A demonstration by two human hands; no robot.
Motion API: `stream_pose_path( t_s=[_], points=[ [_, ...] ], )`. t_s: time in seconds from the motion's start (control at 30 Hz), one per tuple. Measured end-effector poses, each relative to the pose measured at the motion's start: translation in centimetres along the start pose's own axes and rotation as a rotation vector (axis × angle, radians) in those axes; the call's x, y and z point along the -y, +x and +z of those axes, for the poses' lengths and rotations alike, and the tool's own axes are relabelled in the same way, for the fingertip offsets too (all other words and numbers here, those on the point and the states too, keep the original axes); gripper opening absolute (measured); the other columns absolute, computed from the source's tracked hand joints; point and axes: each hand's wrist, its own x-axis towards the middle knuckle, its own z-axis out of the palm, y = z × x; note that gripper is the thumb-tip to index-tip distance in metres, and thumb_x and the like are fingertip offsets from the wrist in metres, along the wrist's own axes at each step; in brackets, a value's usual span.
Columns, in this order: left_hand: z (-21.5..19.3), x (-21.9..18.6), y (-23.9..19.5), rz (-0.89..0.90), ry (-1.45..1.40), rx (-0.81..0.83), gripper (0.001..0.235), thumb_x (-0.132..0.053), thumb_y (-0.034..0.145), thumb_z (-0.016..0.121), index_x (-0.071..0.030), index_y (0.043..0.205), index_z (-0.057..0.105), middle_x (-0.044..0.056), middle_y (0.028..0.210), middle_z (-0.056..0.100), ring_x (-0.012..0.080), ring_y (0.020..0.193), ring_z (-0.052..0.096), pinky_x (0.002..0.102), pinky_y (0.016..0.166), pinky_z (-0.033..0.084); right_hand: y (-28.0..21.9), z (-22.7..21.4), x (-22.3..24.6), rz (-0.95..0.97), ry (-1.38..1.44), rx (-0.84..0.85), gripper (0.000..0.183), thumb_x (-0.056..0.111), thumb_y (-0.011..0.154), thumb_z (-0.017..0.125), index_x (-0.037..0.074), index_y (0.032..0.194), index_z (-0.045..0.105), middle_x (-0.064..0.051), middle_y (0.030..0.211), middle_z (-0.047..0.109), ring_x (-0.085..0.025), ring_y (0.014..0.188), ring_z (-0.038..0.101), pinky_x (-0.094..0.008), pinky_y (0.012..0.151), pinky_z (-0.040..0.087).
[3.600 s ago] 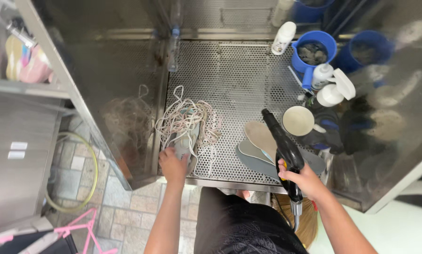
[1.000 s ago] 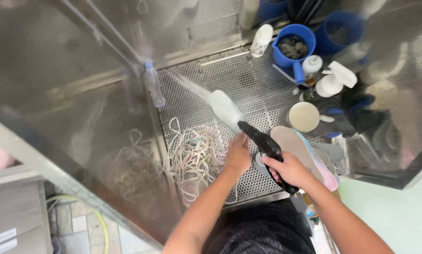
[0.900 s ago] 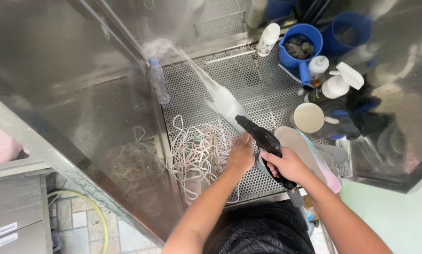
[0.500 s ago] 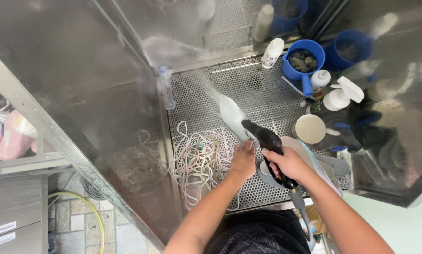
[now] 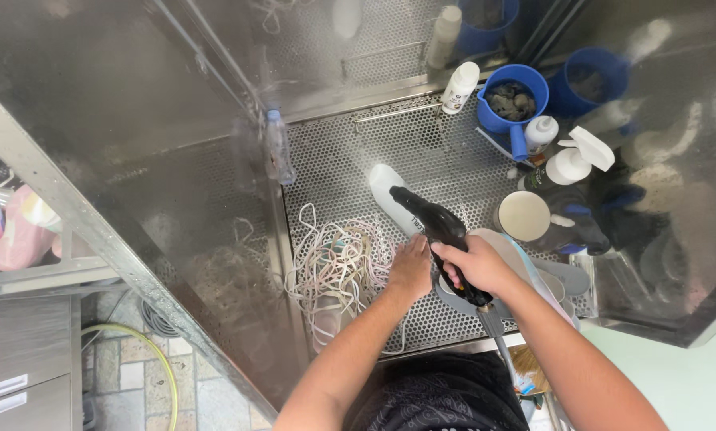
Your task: The person uses a high-pressure spray gun to clean the soles and uppers of several shoes inside a metal enclosure. They handle the shoes one by one, rotating them to ensure thorough coverage. After spraying, the person moves to a sink area to rinse the shoes under running water and places them into a basin.
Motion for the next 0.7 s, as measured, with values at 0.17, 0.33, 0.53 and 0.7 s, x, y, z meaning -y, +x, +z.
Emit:
stream_pose_path(
  t_s=[0.17,0.33,0.53,0.7],
  points=[
    [-1.0,-0.2,-0.1,-0.036,-0.048,0.041,0.072,-0.007,0.084,0.059,0.008,0.15,0.035,0.018,0.162,0.029,0.0297,0.154,0.021,0.05,0.123,0.023,0.2,0.1,0.1,0.07,0.062,0.019,0.041,0.034,0.093,0.066,0.0,0.071,0.06,-0.006,0.056,0.056,-0.016,0.045,0.054,-0.034,0.044,0.046],
    [-1.8,-0.6,-0.4,-0.034,-0.018,0.089,0.074,-0.007,0.083,0.06,0.008,0.15,0.033,0.017,0.163,0.027,0.0286,0.155,0.018,0.049,0.124,0.022,0.0,-0.2,0.8,-0.011,-0.001,-0.018,0.045,0.034,0.095,0.066,-0.001,0.069,0.059,-0.006,0.054,0.056,-0.016,0.045,0.055,-0.033,0.045,0.046],
    [-2.0,-0.9,-0.5,-0.03,0.025,0.111,0.071,-0.01,0.085,0.06,0.01,0.149,0.038,0.016,0.161,0.03,0.0284,0.155,0.02,0.05,0.124,0.024,-1.3,-0.4,1.2,0.212,0.041,0.055,0.038,0.032,0.092,0.067,0.001,0.071,0.059,-0.006,0.055,0.055,-0.018,0.044,0.052,-0.035,0.043,0.046],
    [-0.5,-0.6,-0.3,0.003,0.063,0.016,0.07,-0.012,0.084,0.061,0.012,0.146,0.039,0.018,0.16,0.032,0.0304,0.153,0.022,0.052,0.121,0.026,-1.5,-0.4,0.3,0.216,0.049,0.036,0.041,0.033,0.094,0.066,0.001,0.07,0.055,-0.006,0.056,0.054,-0.017,0.044,0.053,-0.035,0.043,0.045]
  ],
)
